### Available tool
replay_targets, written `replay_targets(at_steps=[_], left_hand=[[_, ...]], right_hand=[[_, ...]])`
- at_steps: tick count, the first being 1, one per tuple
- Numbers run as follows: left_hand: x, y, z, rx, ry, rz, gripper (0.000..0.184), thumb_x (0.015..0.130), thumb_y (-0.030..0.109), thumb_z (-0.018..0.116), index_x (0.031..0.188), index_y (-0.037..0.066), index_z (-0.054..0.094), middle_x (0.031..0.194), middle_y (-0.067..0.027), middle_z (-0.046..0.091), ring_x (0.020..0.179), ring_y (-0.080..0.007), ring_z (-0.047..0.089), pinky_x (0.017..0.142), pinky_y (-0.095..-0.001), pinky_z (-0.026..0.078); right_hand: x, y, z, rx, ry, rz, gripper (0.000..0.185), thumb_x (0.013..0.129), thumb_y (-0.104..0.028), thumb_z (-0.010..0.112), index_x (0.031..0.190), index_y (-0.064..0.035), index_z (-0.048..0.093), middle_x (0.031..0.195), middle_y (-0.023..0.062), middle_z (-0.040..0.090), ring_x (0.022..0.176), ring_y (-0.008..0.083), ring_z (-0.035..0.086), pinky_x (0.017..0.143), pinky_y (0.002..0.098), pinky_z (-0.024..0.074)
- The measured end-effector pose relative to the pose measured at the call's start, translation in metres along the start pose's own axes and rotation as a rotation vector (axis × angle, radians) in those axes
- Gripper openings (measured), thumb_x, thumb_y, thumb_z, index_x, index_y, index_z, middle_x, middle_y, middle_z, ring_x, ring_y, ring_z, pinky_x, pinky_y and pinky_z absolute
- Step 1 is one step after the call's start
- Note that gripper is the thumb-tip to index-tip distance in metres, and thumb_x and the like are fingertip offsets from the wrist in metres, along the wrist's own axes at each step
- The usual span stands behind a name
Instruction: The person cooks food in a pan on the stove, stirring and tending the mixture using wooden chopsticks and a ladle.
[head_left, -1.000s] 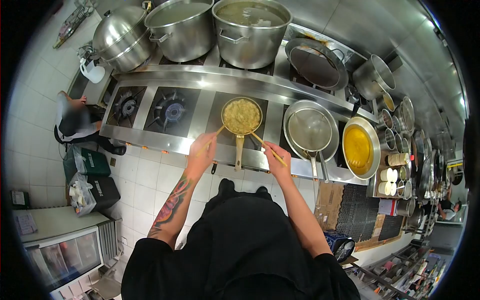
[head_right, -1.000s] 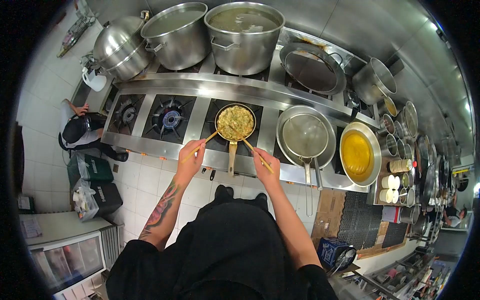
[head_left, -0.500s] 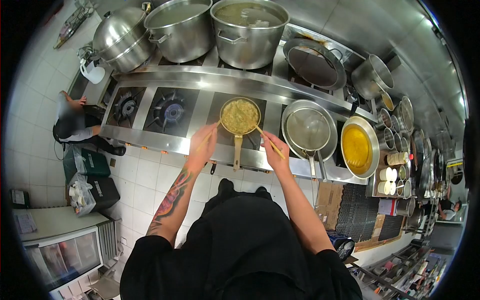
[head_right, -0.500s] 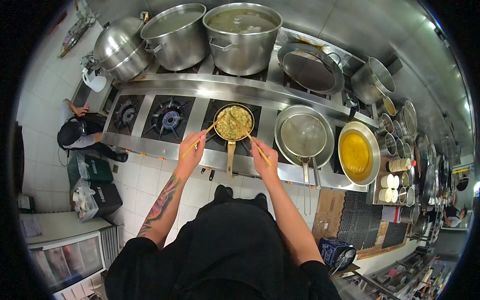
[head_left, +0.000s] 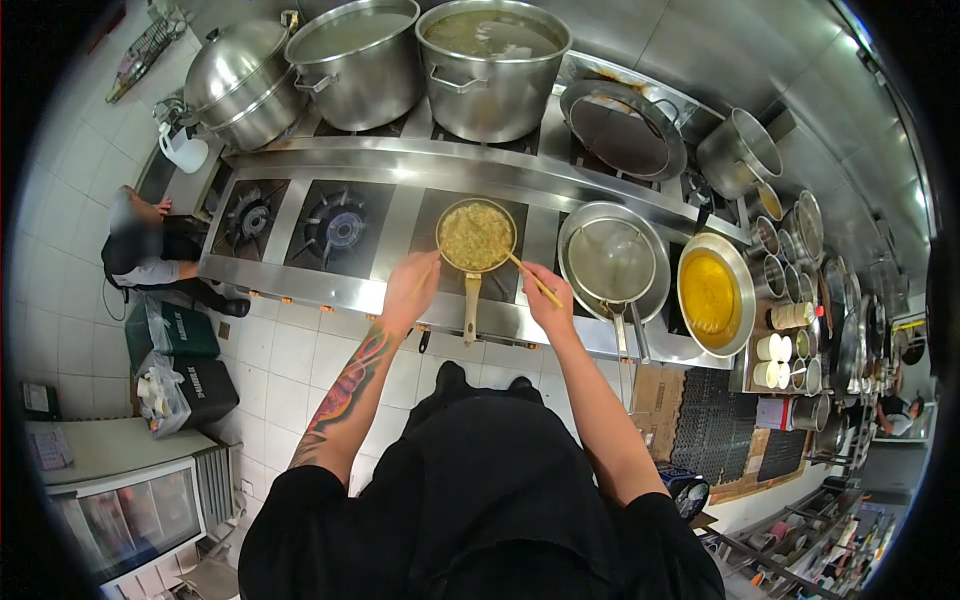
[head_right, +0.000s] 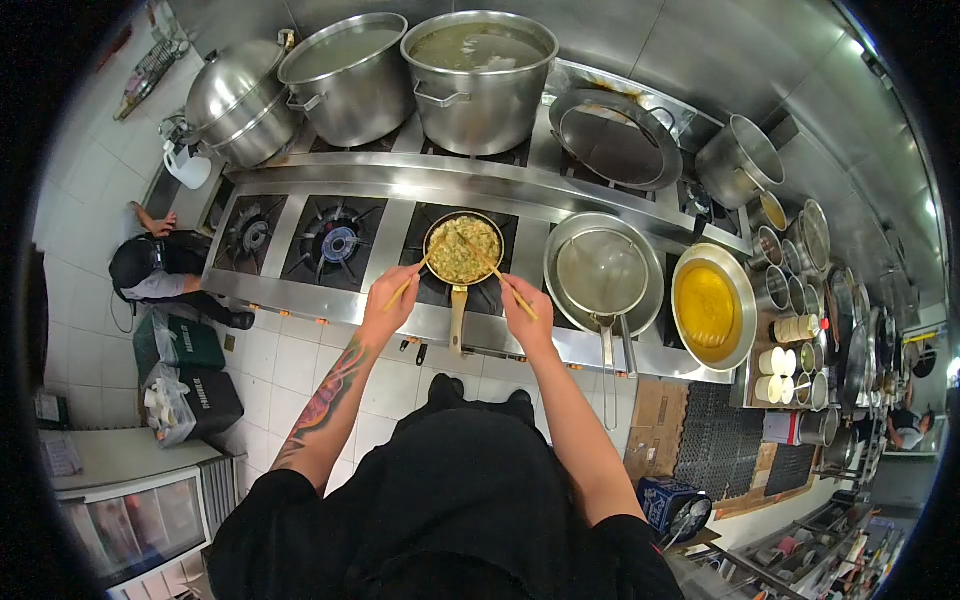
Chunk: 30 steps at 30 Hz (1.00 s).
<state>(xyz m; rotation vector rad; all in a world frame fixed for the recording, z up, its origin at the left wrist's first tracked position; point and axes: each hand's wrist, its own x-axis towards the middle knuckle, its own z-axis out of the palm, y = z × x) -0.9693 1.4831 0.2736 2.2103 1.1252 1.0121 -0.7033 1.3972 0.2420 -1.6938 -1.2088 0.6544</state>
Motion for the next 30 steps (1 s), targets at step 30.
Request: replay_targets(at_steps=[30], left_hand=[[-0.001, -0.007, 0.012, 0.036, 0.028, -0.006, 0.025, 0.098, 0.011, 0.061, 0.120, 0.002, 0.068, 0.102, -0.0222, 0.069, 0.094, -0.0430, 0.067, 0.080, -0.0484, 0.055]], right_hand=[[0.006, 0.004, 0.007, 0.035, -0.012, -0.007, 0.033, 0.100, -0.027, 0.068, 0.123, -0.0038, 0.074, 0.083, 0.0047, 0.074, 0.075, 0.0091, 0.069, 0.069, 0.0279, 0.0543]])
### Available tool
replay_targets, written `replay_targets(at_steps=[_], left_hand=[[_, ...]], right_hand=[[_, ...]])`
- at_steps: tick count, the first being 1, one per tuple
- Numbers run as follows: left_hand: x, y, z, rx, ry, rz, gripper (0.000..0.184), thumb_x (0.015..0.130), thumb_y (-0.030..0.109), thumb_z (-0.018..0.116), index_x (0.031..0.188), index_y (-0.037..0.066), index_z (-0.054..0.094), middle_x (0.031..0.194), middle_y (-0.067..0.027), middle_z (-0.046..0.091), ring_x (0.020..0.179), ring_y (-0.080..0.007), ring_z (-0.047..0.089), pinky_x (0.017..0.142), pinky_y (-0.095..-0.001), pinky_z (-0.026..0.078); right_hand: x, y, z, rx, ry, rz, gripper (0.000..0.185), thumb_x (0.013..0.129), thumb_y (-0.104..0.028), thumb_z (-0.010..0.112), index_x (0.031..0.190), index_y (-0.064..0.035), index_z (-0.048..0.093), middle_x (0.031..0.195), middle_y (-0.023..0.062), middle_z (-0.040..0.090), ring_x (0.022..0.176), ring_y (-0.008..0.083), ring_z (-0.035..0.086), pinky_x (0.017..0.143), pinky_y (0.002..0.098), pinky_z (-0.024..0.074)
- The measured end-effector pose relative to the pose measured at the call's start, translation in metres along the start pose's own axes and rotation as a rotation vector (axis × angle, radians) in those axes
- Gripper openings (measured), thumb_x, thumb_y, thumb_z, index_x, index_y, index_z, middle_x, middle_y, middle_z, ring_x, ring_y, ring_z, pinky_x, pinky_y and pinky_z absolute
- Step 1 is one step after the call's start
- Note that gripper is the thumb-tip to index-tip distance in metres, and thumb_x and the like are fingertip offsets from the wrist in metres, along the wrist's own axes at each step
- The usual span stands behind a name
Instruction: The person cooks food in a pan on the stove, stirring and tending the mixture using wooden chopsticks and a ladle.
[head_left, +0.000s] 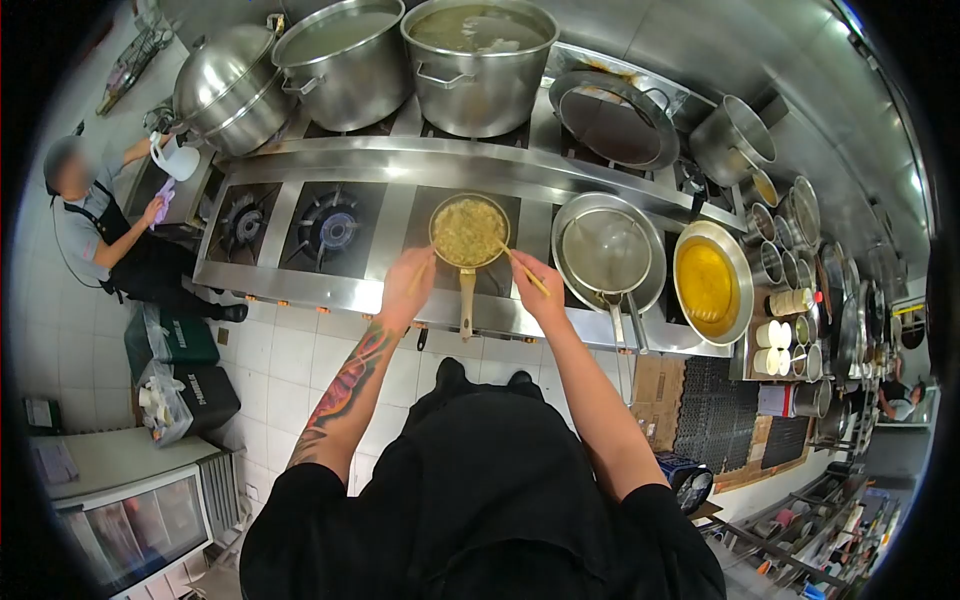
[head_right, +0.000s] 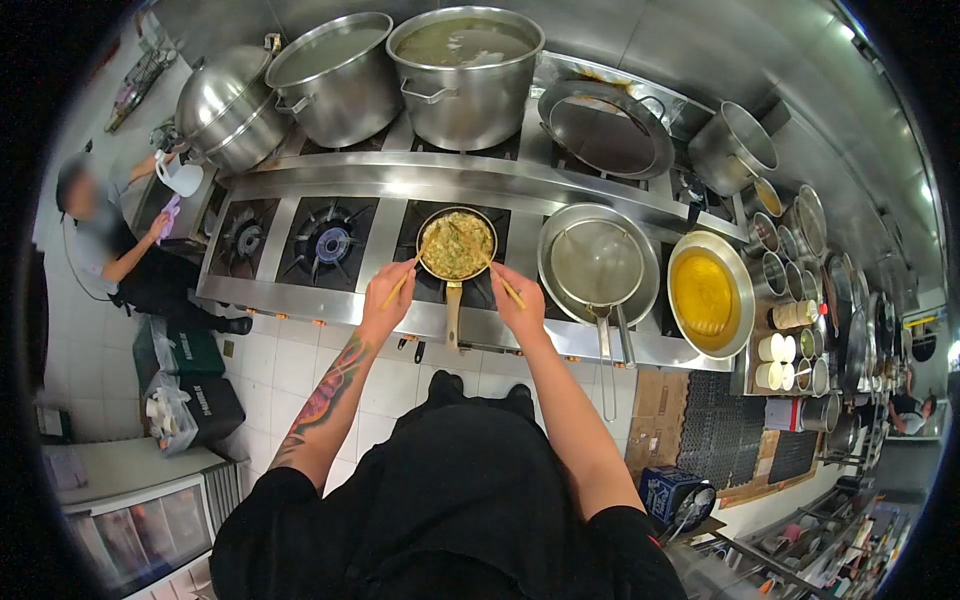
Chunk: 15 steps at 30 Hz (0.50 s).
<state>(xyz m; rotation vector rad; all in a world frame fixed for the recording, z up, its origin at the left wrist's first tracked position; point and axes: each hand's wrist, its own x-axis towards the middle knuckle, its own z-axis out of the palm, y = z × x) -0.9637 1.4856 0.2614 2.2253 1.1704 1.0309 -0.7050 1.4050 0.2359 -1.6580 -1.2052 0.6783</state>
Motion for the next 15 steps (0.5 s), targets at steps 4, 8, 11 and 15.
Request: replay_targets(at_steps=[4, 8, 11, 15], left_hand=[[0.000, 0.017, -0.003, -0.037, 0.014, -0.035, 0.026, 0.098, 0.012, 0.061, 0.121, 0.002, 0.068, 0.103, -0.0225, 0.069, 0.093, -0.0430, 0.067, 0.079, -0.0480, 0.055], [-0.005, 0.013, -0.003, -0.038, 0.008, -0.051, 0.026, 0.098, 0.012, 0.061, 0.121, 0.002, 0.068, 0.103, -0.0224, 0.069, 0.093, -0.0432, 0.067, 0.080, -0.0477, 0.055], [-0.010, 0.008, -0.003, -0.011, -0.010, -0.060, 0.025, 0.099, 0.012, 0.061, 0.121, 0.003, 0.068, 0.104, -0.0221, 0.069, 0.094, -0.0429, 0.067, 0.081, -0.0471, 0.055], [-0.011, 0.026, 0.000, -0.068, 0.097, 0.024, 0.021, 0.097, 0.005, 0.065, 0.116, -0.003, 0.070, 0.096, -0.0204, 0.070, 0.081, -0.0356, 0.070, 0.071, -0.0390, 0.056]], right_hand=[[-0.002, -0.025, -0.001, -0.199, 0.079, -0.100, 0.031, 0.097, -0.031, 0.068, 0.119, -0.0114, 0.076, 0.085, 0.0153, 0.075, 0.077, 0.0300, 0.073, 0.072, 0.0375, 0.0559], [-0.001, -0.017, 0.014, -0.103, 0.017, -0.046, 0.032, 0.098, -0.032, 0.067, 0.121, -0.0100, 0.075, 0.084, 0.0131, 0.075, 0.075, 0.0257, 0.074, 0.069, 0.0349, 0.0555], [-0.005, -0.015, 0.013, -0.243, 0.064, -0.106, 0.028, 0.096, -0.032, 0.068, 0.117, -0.0162, 0.077, 0.091, 0.0163, 0.076, 0.081, 0.0355, 0.073, 0.074, 0.0404, 0.0562], [-0.018, -0.025, -0.005, -0.078, 0.063, -0.048, 0.029, 0.097, -0.031, 0.067, 0.118, -0.0146, 0.077, 0.088, 0.0171, 0.075, 0.077, 0.0362, 0.073, 0.071, 0.0392, 0.0554]])
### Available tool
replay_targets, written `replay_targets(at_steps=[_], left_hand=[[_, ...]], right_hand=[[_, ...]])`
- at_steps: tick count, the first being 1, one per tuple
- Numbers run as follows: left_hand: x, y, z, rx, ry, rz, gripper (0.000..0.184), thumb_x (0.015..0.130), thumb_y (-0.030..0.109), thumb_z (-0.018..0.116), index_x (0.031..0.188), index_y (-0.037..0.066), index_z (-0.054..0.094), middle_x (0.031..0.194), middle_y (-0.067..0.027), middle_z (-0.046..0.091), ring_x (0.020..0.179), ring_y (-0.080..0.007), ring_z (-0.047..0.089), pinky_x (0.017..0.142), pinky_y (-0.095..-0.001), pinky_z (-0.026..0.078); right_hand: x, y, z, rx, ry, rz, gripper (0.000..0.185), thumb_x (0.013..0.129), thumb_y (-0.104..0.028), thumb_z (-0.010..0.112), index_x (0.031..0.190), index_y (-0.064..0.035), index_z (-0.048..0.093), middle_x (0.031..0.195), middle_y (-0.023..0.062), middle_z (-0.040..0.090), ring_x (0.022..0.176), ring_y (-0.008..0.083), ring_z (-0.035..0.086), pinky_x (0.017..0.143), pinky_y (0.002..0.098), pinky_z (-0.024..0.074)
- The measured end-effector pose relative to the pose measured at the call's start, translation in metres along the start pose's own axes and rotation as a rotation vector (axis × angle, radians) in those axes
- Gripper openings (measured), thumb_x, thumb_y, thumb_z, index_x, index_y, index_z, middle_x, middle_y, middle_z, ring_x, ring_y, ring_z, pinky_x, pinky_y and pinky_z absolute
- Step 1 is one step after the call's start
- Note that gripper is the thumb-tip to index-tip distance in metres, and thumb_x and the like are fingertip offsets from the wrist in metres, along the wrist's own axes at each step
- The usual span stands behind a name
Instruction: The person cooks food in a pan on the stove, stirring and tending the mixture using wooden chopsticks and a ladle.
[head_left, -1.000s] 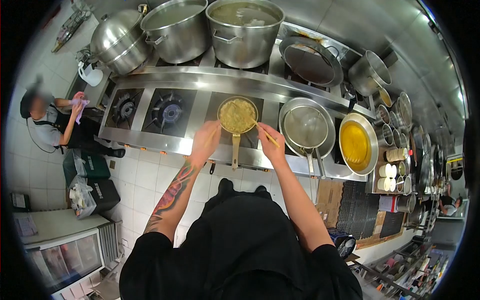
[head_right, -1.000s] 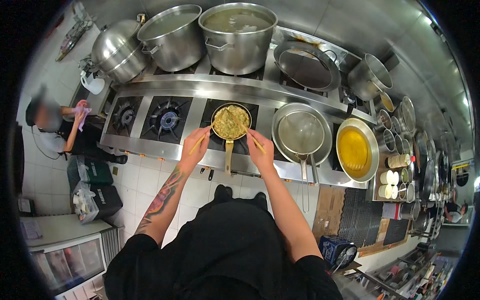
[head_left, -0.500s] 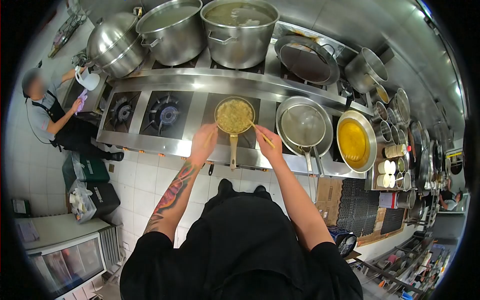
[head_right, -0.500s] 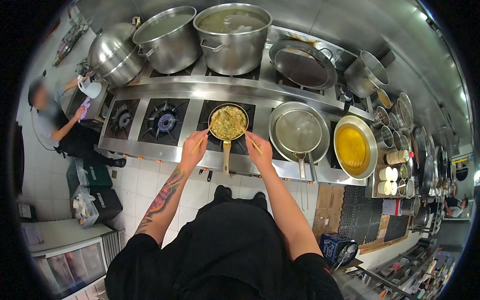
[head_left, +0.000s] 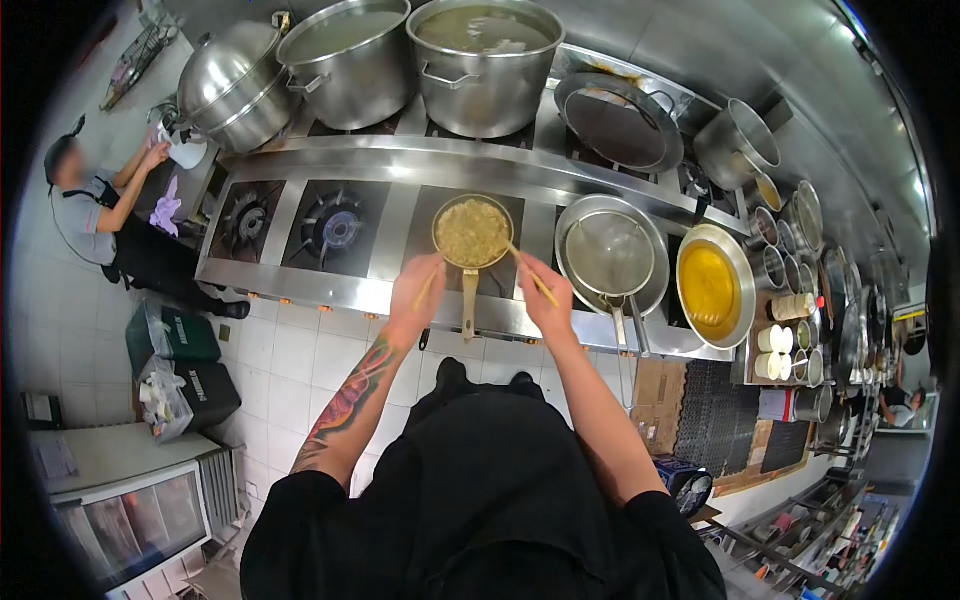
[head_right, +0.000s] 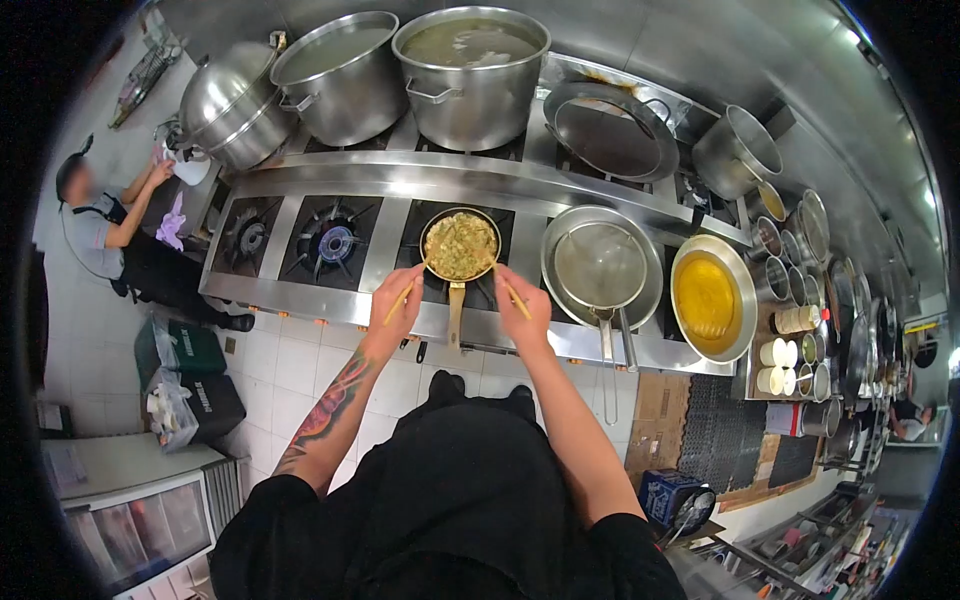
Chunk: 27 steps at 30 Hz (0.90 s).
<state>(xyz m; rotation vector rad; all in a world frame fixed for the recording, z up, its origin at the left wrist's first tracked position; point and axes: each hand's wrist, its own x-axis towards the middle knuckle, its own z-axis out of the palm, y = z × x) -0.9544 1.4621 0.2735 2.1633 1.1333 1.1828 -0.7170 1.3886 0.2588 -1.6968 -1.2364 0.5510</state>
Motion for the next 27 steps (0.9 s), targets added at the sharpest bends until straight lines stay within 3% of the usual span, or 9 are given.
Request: replay_targets(at_steps=[2, 6, 10, 12, 18, 22, 24, 27], left_hand=[[-0.002, -0.006, 0.013, -0.029, 0.011, 0.049, 0.021, 0.097, 0.005, 0.065, 0.116, -0.003, 0.070, 0.096, -0.0202, 0.070, 0.081, -0.0347, 0.070, 0.070, -0.0385, 0.056], [-0.005, -0.020, 0.027, -0.007, -0.035, 0.095, 0.020, 0.098, 0.005, 0.065, 0.116, -0.002, 0.070, 0.095, -0.0188, 0.070, 0.078, -0.0307, 0.070, 0.069, -0.0358, 0.055], [0.001, 0.001, 0.019, -0.009, -0.068, 0.022, 0.020, 0.097, 0.005, 0.065, 0.115, -0.003, 0.070, 0.098, -0.0198, 0.071, 0.082, -0.0340, 0.071, 0.071, -0.0376, 0.056], [0.007, 0.014, 0.015, -0.124, -0.085, -0.029, 0.019, 0.098, 0.011, 0.062, 0.112, 0.001, 0.069, 0.098, -0.0225, 0.068, 0.091, -0.0437, 0.067, 0.077, -0.0480, 0.055], [0.000, -0.003, 0.026, -0.046, -0.131, -0.018, 0.020, 0.098, 0.011, 0.062, 0.113, 0.000, 0.070, 0.104, -0.0231, 0.070, 0.094, -0.0433, 0.068, 0.079, -0.0471, 0.056], [-0.002, 0.011, 0.026, -0.054, -0.134, -0.066, 0.020, 0.097, 0.011, 0.063, 0.113, 0.000, 0.070, 0.105, -0.0229, 0.070, 0.093, -0.0436, 0.068, 0.080, -0.0473, 0.056], [-0.006, 0.008, 0.029, -0.106, -0.100, 0.073, 0.021, 0.096, 0.011, 0.063, 0.112, 0.000, 0.070, 0.104, -0.0235, 0.071, 0.092, -0.0440, 0.068, 0.079, -0.0476, 0.056], [-0.011, 0.003, 0.029, -0.064, -0.159, -0.002, 0.021, 0.097, 0.010, 0.063, 0.112, -0.002, 0.070, 0.103, -0.0242, 0.070, 0.092, -0.0440, 0.069, 0.079, -0.0476, 0.056]], right_hand=[[-0.004, 0.003, -0.010, 0.141, 0.074, 0.121, 0.029, 0.097, -0.031, 0.067, 0.118, -0.0127, 0.077, 0.082, 0.0170, 0.074, 0.071, 0.0349, 0.071, 0.067, 0.0385, 0.0545], [-0.007, 0.034, -0.014, -0.140, 0.091, 0.008, 0.030, 0.096, -0.028, 0.068, 0.117, -0.0077, 0.076, 0.072, 0.0144, 0.070, 0.063, 0.0269, 0.068, 0.063, 0.0365, 0.0527], [-0.007, 0.015, -0.028, -0.075, 0.092, 0.081, 0.030, 0.096, -0.029, 0.068, 0.116, -0.0085, 0.077, 0.072, 0.0138, 0.070, 0.064, 0.0271, 0.068, 0.064, 0.0362, 0.0529], [-0.010, 0.012, -0.033, 0.068, 0.102, 0.100, 0.033, 0.097, -0.028, 0.069, 0.119, -0.0049, 0.076, 0.070, 0.0088, 0.071, 0.070, 0.0124, 0.071, 0.064, 0.0294, 0.0532], [-0.020, 0.020, -0.044, -0.194, 0.090, 0.050, 0.031, 0.098, -0.027, 0.067, 0.118, -0.0050, 0.076, 0.070, 0.0091, 0.071, 0.065, 0.0151, 0.068, 0.063, 0.0315, 0.0524], [-0.027, 0.003, -0.050, -0.149, 0.096, 0.069, 0.031, 0.098, -0.028, 0.067, 0.118, -0.0058, 0.076, 0.070, 0.0100, 0.070, 0.064, 0.0169, 0.068, 0.064, 0.0320, 0.0527], [-0.030, 0.012, -0.049, -0.154, 0.104, 0.056, 0.032, 0.098, -0.028, 0.066, 0.119, -0.0060, 0.076, 0.071, 0.0104, 0.071, 0.065, 0.0181, 0.069, 0.065, 0.0321, 0.0529], [-0.032, 0.028, -0.049, -0.211, 0.090, 0.005, 0.033, 0.098, -0.028, 0.066, 0.120, -0.0051, 0.075, 0.073, 0.0109, 0.072, 0.067, 0.0180, 0.070, 0.066, 0.0316, 0.0532]])
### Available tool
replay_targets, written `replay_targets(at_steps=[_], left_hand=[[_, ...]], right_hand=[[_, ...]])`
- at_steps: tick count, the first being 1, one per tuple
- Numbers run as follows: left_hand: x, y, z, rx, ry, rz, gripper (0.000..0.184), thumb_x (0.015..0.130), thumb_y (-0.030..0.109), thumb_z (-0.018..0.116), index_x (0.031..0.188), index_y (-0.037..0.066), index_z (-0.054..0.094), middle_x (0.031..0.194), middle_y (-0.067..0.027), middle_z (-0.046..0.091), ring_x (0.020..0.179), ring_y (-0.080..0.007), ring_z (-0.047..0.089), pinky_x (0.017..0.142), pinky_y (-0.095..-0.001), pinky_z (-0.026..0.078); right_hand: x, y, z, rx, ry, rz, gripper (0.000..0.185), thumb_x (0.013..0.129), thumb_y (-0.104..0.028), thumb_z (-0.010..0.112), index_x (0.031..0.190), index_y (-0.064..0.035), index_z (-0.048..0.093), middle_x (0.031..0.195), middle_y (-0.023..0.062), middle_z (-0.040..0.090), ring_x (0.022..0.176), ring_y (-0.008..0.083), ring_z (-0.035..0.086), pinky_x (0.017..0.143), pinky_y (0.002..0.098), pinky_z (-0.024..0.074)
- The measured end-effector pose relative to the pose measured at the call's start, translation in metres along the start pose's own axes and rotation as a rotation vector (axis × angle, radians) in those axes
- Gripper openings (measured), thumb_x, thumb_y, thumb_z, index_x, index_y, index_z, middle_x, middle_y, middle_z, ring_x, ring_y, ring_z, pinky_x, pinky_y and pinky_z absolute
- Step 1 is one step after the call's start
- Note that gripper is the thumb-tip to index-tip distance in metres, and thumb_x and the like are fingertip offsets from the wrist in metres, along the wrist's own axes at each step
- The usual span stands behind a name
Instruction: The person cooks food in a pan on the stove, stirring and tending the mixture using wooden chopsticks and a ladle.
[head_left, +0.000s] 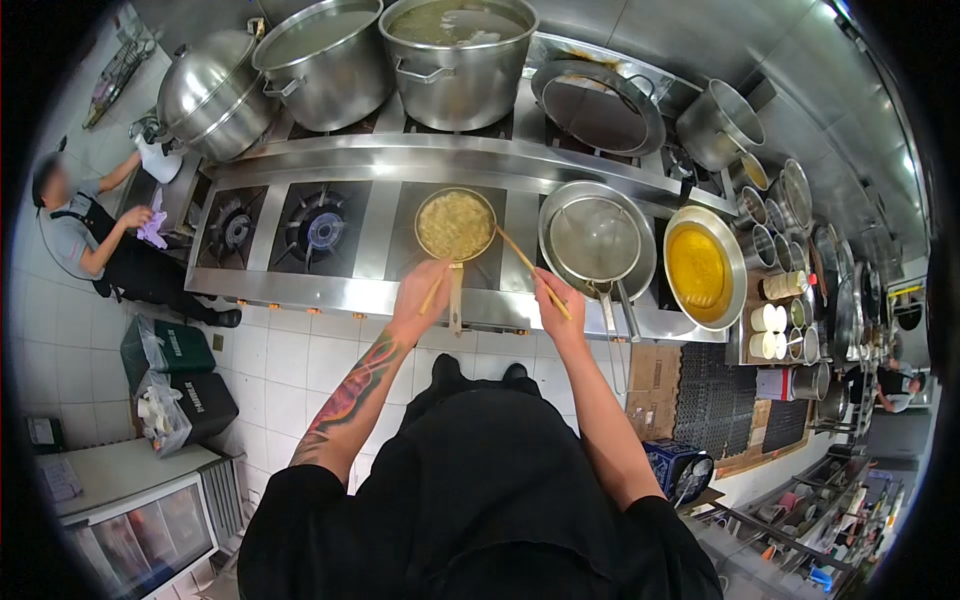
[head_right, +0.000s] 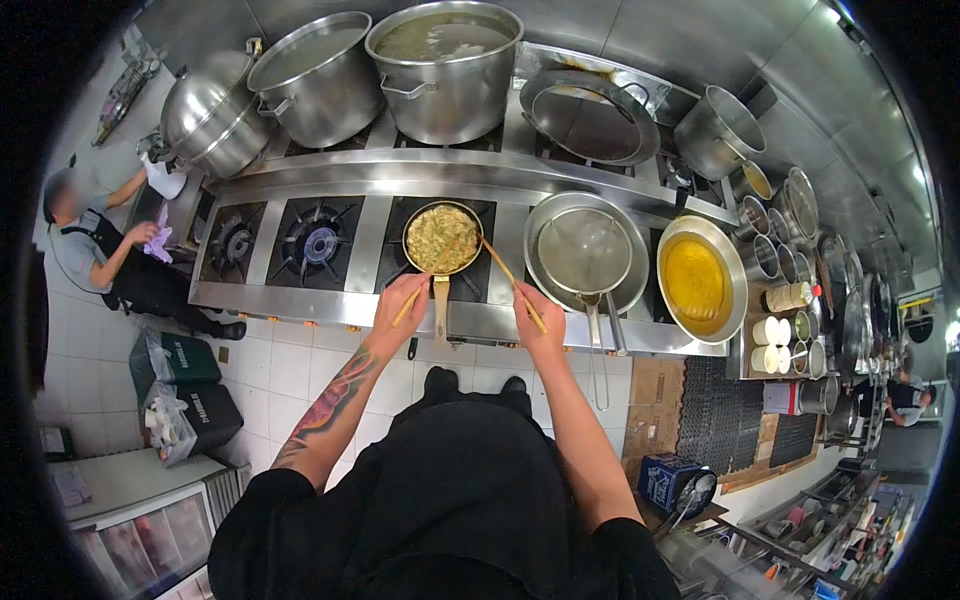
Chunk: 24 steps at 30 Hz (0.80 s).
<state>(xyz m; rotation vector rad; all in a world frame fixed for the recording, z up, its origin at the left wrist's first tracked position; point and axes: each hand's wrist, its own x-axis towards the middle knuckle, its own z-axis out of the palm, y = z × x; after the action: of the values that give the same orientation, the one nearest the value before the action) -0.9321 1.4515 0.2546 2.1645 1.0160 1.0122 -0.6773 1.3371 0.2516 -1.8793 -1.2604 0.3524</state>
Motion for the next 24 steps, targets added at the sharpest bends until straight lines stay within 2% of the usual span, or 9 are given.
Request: replay_targets(at_steps=[4, 6, 9, 13, 16, 18, 21, 24], left_hand=[[0.001, 0.009, 0.000, 0.015, 0.051, 0.057, 0.019, 0.097, 0.006, 0.063, 0.111, -0.004, 0.070, 0.098, -0.0212, 0.072, 0.088, -0.0383, 0.071, 0.075, -0.0409, 0.057], [0.004, 0.016, -0.003, 0.001, 0.068, 0.056, 0.018, 0.097, 0.005, 0.063, 0.110, -0.004, 0.070, 0.098, -0.0213, 0.072, 0.087, -0.0388, 0.071, 0.075, -0.0409, 0.057], [0.003, 0.001, 0.002, 0.019, 0.031, 0.045, 0.018, 0.097, 0.005, 0.064, 0.111, -0.004, 0.070, 0.097, -0.0214, 0.072, 0.085, -0.0386, 0.071, 0.073, -0.0417, 0.057], [0.004, 0.014, 0.003, 0.018, 0.075, 0.055, 0.019, 0.097, 0.006, 0.064, 0.111, -0.004, 0.070, 0.097, -0.0213, 0.072, 0.084, -0.0387, 0.071, 0.072, -0.0422, 0.057], [0.008, 0.021, 0.001, 0.011, 0.052, 0.024, 0.019, 0.097, 0.006, 0.064, 0.111, -0.004, 0.071, 0.096, -0.0215, 0.072, 0.084, -0.0388, 0.071, 0.073, -0.0421, 0.057], [0.008, 0.012, 0.004, 0.014, 0.053, 0.054, 0.019, 0.097, 0.006, 0.064, 0.111, -0.003, 0.071, 0.095, -0.0211, 0.072, 0.083, -0.0381, 0.071, 0.072, -0.0415, 0.057], [0.011, 0.012, 0.003, 0.043, 0.077, 0.094, 0.020, 0.097, 0.006, 0.064, 0.113, -0.003, 0.071, 0.094, -0.0210, 0.072, 0.082, -0.0373, 0.071, 0.071, -0.0412, 0.056], [0.013, 0.023, -0.005, 0.017, 0.078, 0.049, 0.019, 0.097, 0.006, 0.064, 0.112, -0.003, 0.071, 0.095, -0.0215, 0.072, 0.084, -0.0377, 0.071, 0.073, -0.0413, 0.057]], right_hand=[[0.001, -0.019, -0.011, 0.040, -0.020, 0.080, 0.033, 0.098, -0.028, 0.065, 0.120, -0.0060, 0.075, 0.075, 0.0113, 0.072, 0.068, 0.0196, 0.071, 0.067, 0.0325, 0.0540], [0.002, -0.027, -0.010, 0.146, -0.026, 0.100, 0.029, 0.096, -0.031, 0.067, 0.114, -0.0109, 0.077, 0.077, 0.0169, 0.072, 0.073, 0.0352, 0.071, 0.069, 0.0408, 0.0552], [0.001, -0.014, -0.001, 0.013, -0.032, 0.045, 0.029, 0.097, -0.030, 0.067, 0.115, -0.0100, 0.077, 0.079, 0.0170, 0.072, 0.074, 0.0360, 0.071, 0.069, 0.0407, 0.0552], [0.004, -0.027, -0.007, 0.010, -0.045, 0.054, 0.030, 0.097, -0.031, 0.067, 0.117, -0.0100, 0.076, 0.079, 0.0170, 0.072, 0.073, 0.0354, 0.071, 0.069, 0.0406, 0.0552], [0.009, -0.031, -0.008, 0.138, 0.009, 0.043, 0.030, 0.097, -0.032, 0.067, 0.117, -0.0119, 0.077, 0.079, 0.0171, 0.072, 0.074, 0.0356, 0.072, 0.070, 0.0412, 0.0555], [0.012, -0.021, -0.003, 0.074, -0.096, 0.124, 0.031, 0.097, -0.032, 0.067, 0.117, -0.0118, 0.076, 0.081, 0.0174, 0.073, 0.076, 0.0356, 0.072, 0.071, 0.0404, 0.0559], [0.011, -0.018, -0.002, 0.041, -0.060, 0.089, 0.032, 0.097, -0.032, 0.067, 0.117, -0.0091, 0.076, 0.081, 0.0175, 0.073, 0.076, 0.0352, 0.072, 0.072, 0.0398, 0.0559], [0.009, -0.025, -0.001, 0.107, -0.015, 0.045, 0.031, 0.097, -0.031, 0.067, 0.117, -0.0095, 0.076, 0.079, 0.0173, 0.072, 0.075, 0.0346, 0.072, 0.070, 0.0390, 0.0557]])
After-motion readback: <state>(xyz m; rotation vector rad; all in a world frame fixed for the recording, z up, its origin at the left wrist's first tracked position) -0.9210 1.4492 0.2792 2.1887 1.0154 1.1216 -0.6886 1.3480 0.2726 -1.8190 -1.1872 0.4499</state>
